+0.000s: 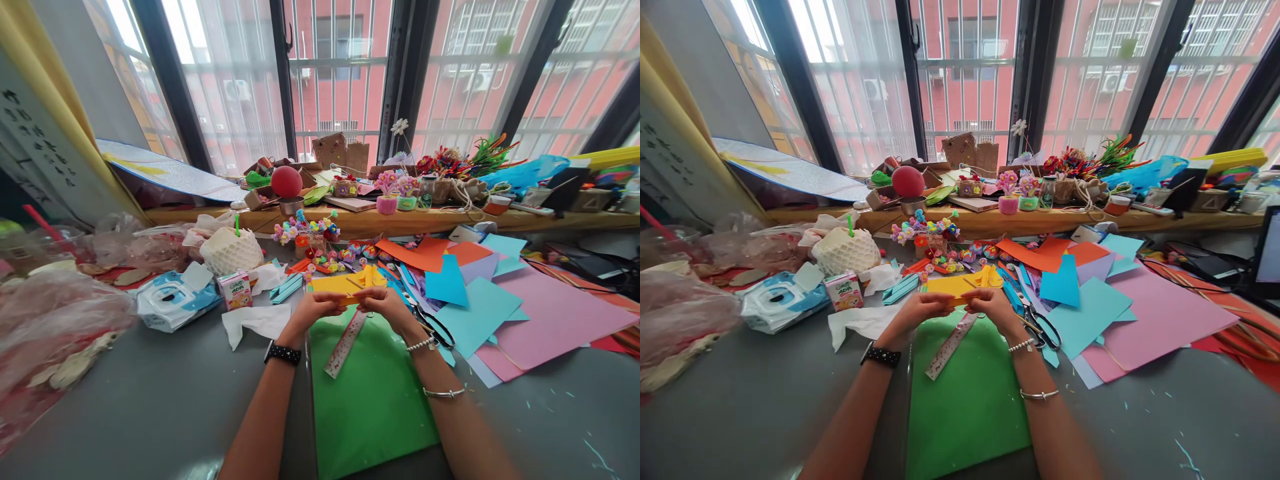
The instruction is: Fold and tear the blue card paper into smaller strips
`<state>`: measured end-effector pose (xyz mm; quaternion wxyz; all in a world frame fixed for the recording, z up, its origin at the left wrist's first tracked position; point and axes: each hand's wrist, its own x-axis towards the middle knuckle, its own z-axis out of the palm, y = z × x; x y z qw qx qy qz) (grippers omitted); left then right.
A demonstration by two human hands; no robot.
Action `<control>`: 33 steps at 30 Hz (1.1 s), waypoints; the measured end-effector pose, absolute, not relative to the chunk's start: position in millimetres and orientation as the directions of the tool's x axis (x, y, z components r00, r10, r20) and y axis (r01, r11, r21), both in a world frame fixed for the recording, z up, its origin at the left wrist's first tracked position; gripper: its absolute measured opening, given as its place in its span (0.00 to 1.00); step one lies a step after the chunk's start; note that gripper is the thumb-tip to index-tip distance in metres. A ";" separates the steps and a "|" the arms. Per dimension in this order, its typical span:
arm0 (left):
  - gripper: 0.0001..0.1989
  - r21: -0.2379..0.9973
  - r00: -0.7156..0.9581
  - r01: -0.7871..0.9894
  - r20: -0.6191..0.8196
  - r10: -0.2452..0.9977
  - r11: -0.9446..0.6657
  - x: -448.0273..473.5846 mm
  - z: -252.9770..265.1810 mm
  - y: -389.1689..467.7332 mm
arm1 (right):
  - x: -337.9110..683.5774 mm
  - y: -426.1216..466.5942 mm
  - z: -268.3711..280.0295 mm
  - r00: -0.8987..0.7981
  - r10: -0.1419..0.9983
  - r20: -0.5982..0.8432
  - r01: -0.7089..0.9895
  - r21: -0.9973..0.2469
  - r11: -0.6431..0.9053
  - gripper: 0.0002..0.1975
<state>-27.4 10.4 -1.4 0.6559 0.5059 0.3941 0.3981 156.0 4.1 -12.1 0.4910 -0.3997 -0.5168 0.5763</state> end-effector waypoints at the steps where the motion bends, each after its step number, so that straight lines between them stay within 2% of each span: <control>1: 0.17 0.976 0.365 -0.125 -0.120 0.923 0.177 -27.7 -1.7 10.3 | 155.5 4.0 -12.0 -0.188 0.981 0.044 -0.152 -0.988 0.015 0.09; 8: 0.17 0.986 0.280 -0.023 -0.154 0.948 0.167 -24.8 2.6 6.7 | 153.5 2.1 -11.3 -0.183 0.983 0.016 -0.133 -0.991 -0.008 0.11; 17: 0.20 0.996 0.240 0.012 -0.084 0.967 0.083 -23.5 0.1 9.0 | 144.9 1.3 -18.2 -0.187 0.982 -0.037 -0.056 -0.997 -0.048 0.15; 23: 0.12 0.995 0.202 0.061 -0.094 0.975 0.084 -20.8 -5.2 11.8 | 143.2 5.1 -22.4 -0.122 0.991 -0.048 -0.043 -0.998 -0.054 0.13; 33: 0.14 0.989 0.186 -0.015 -0.140 0.972 0.146 -23.8 1.2 10.3 | 145.7 4.8 -17.5 -0.135 0.991 -0.007 0.011 -1.000 -0.005 0.15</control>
